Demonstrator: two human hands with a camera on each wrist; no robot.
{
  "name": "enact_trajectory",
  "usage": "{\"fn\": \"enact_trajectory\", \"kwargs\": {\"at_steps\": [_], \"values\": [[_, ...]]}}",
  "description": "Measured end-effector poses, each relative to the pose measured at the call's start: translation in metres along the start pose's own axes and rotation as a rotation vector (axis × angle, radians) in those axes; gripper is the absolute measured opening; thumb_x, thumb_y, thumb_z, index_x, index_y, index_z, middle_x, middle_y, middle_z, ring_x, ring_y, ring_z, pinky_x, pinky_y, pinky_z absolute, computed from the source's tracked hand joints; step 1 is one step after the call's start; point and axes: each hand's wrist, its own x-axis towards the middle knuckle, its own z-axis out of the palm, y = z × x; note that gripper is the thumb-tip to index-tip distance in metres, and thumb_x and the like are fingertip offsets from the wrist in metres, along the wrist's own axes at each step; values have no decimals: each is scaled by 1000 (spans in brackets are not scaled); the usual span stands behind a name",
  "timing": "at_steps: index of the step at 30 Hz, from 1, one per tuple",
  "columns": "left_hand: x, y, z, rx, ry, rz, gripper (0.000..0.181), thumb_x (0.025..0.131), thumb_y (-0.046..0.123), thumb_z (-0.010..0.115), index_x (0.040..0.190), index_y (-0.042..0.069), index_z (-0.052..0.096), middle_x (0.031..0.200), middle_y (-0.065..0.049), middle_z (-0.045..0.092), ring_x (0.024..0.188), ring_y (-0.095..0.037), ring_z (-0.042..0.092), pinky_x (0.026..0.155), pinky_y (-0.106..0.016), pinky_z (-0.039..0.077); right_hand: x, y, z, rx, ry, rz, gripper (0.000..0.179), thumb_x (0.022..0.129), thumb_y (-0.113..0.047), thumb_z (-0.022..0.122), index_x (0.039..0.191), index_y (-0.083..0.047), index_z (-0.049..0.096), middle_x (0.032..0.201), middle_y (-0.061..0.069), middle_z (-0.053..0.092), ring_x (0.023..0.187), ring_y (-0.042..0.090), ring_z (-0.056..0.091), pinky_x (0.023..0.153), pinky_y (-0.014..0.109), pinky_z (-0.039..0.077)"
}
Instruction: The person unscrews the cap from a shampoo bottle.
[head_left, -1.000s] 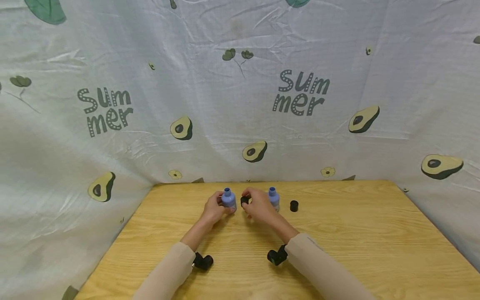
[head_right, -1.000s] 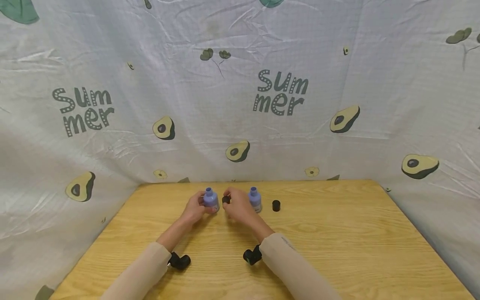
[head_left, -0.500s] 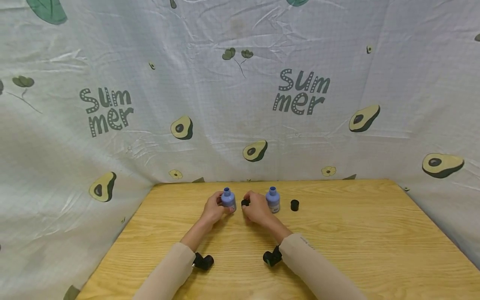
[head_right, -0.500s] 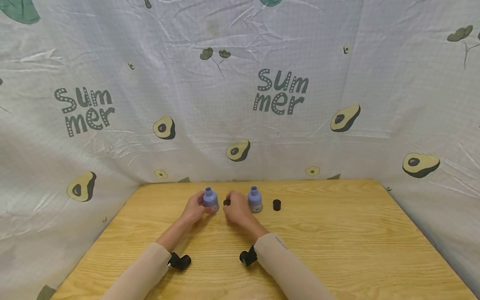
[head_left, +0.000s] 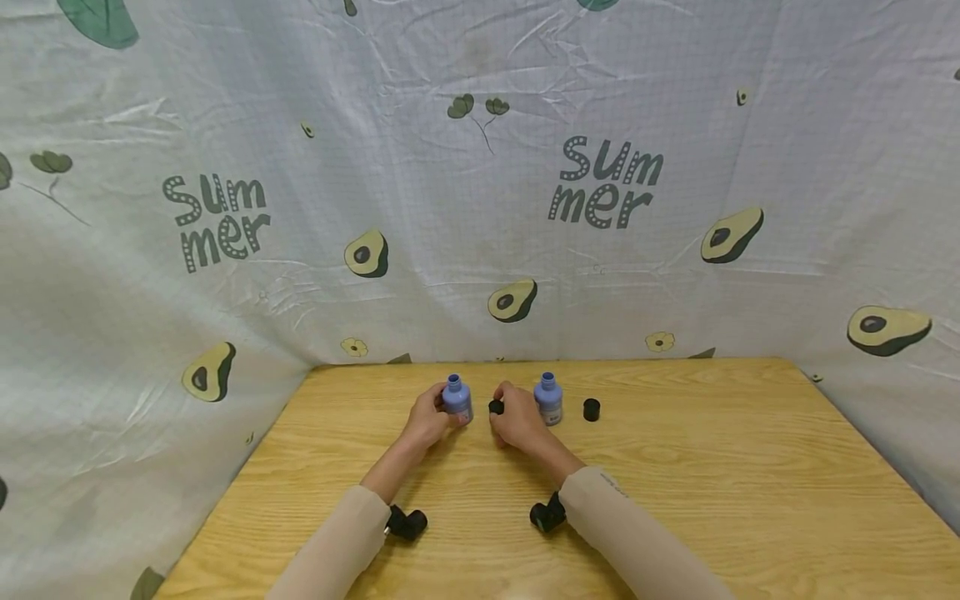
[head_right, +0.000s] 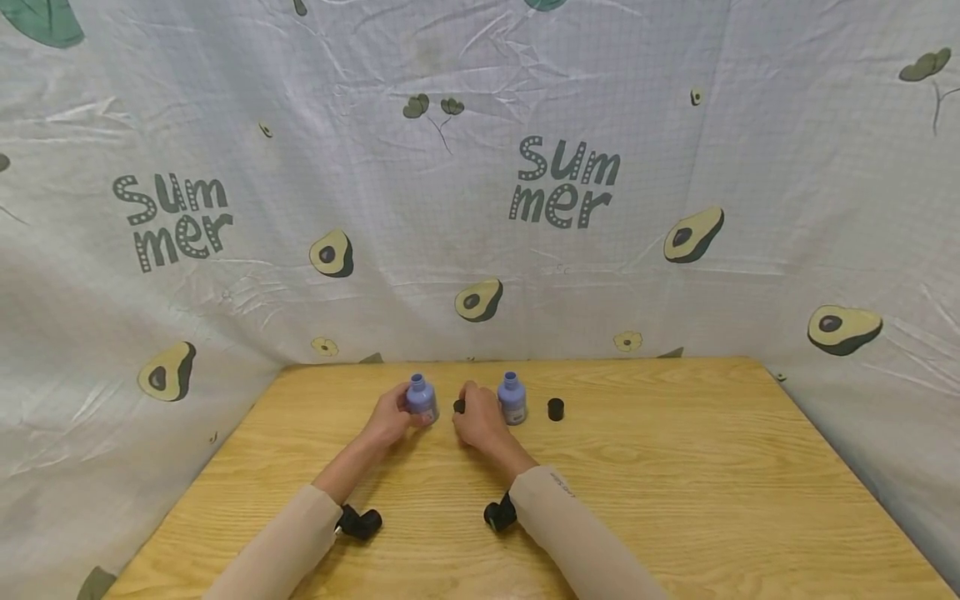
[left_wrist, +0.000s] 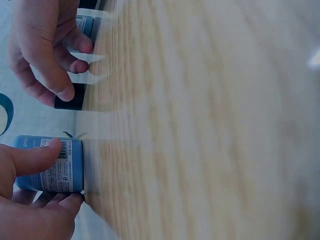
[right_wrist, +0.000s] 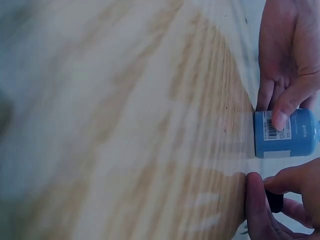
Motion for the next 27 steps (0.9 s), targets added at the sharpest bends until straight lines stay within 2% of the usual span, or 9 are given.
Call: {"fn": "enact_trajectory", "kwargs": {"at_steps": [3,9,13,17,21,24,27], "values": [[0,0,0,-4,-4,2,66,85,-12,71,147,-3,49,147,-28,56,138,-44,53,117,-56,39,1,1,0,-34,12,-9,31,95,-9,73,123,-3,61,111,19,67,63,18,64,64,31,54],[0,-2,-3,-3,-12,4,67,85,-13,72,147,-2,50,146,-28,57,137,-44,54,116,-57,40,-2,-2,0,-112,28,-67,40,92,-11,76,129,-4,61,121,20,69,108,32,67,93,48,55],[0,-2,-5,-6,-23,14,74,82,-17,70,150,-3,46,149,-30,53,139,-46,52,117,-57,39,-8,-8,-3,-167,-5,-115,48,93,-13,75,138,-7,58,131,20,66,118,36,65,96,51,55],[-5,-2,-9,4,-42,0,82,80,-19,66,156,-5,37,154,-32,46,144,-47,45,120,-55,36,-21,-16,-13,-217,10,-210,47,92,-11,75,136,-8,59,131,18,64,113,33,66,91,49,56],[-14,-3,-14,5,-77,-34,85,82,-18,68,157,-7,32,157,-32,42,147,-46,41,121,-52,35,-47,-16,-32,-250,55,-349,36,92,-9,73,126,-10,63,123,13,67,86,18,66,73,35,55],[-24,-5,-21,30,-112,-39,85,83,-15,74,157,-9,32,157,-32,42,148,-46,40,121,-53,34,-69,-6,-54,-292,87,-472,29,92,-11,74,120,-12,66,118,7,67,71,7,61,61,22,48],[-34,-6,-32,97,-143,-42,84,85,-7,77,156,-8,33,158,-30,41,148,-45,40,121,-54,33,-93,11,-83,-344,141,-564,28,91,-12,78,116,-13,67,116,3,67,68,4,64,57,16,46]]}}
